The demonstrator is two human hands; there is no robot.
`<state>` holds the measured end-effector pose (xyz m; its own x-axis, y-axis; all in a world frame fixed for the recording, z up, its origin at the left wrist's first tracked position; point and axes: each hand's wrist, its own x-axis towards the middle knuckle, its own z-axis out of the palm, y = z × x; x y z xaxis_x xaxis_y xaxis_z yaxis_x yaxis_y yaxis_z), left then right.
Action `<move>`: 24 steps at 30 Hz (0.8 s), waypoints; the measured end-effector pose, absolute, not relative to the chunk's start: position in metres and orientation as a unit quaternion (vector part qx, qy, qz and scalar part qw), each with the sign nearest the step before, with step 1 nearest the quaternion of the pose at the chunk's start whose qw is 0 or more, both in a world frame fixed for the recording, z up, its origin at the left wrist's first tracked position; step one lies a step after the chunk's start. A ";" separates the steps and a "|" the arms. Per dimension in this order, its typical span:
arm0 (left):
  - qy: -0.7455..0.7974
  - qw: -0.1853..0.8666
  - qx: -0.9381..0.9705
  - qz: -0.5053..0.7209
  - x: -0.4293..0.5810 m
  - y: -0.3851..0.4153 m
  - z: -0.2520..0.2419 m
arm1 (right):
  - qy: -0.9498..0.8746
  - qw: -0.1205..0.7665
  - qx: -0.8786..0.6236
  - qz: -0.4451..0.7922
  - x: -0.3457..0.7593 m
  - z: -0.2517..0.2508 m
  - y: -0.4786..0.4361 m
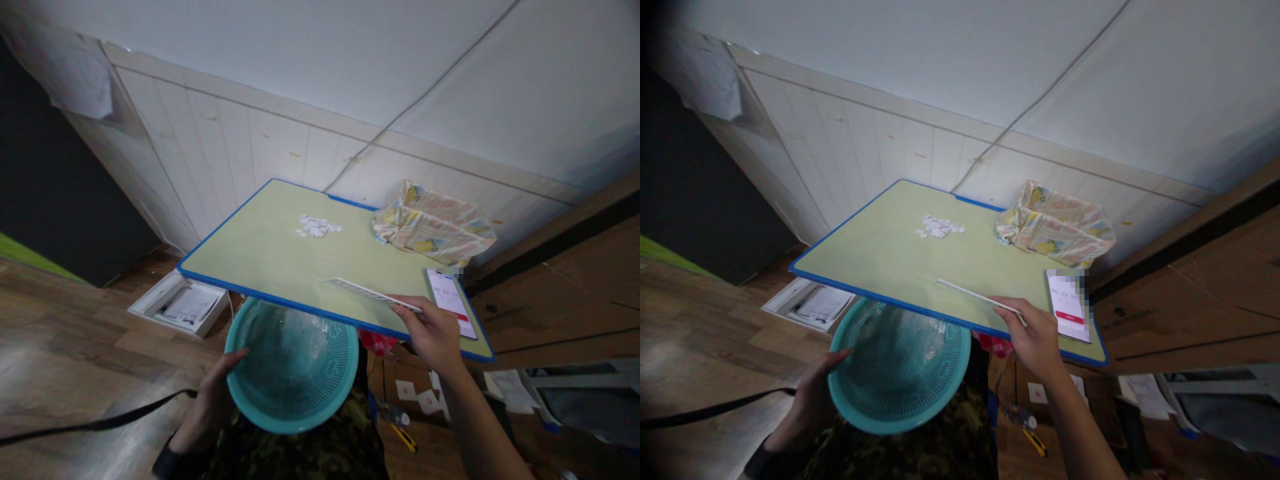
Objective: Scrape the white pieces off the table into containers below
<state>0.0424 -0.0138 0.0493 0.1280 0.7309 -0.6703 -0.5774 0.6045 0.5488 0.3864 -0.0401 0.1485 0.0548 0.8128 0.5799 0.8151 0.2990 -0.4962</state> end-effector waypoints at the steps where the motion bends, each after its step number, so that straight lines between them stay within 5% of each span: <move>1: 0.497 0.743 0.079 0.441 0.043 -0.013 0.052 | -0.693 0.416 -0.589 0.005 0.385 0.149 -0.040; 17: 0.503 0.740 0.049 0.445 0.046 -0.014 0.068 | -0.735 0.387 -0.547 0.102 0.366 0.156 -0.057; 24: 0.494 0.744 0.026 0.450 0.045 -0.013 0.072 | -0.622 0.465 -0.629 -0.015 0.380 0.149 -0.037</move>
<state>0.0454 -0.0132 0.0717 0.1071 0.6944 -0.7115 -0.6435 0.5939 0.4828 0.3797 -0.0370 0.1486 0.2248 0.7698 0.5974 0.7970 0.2074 -0.5672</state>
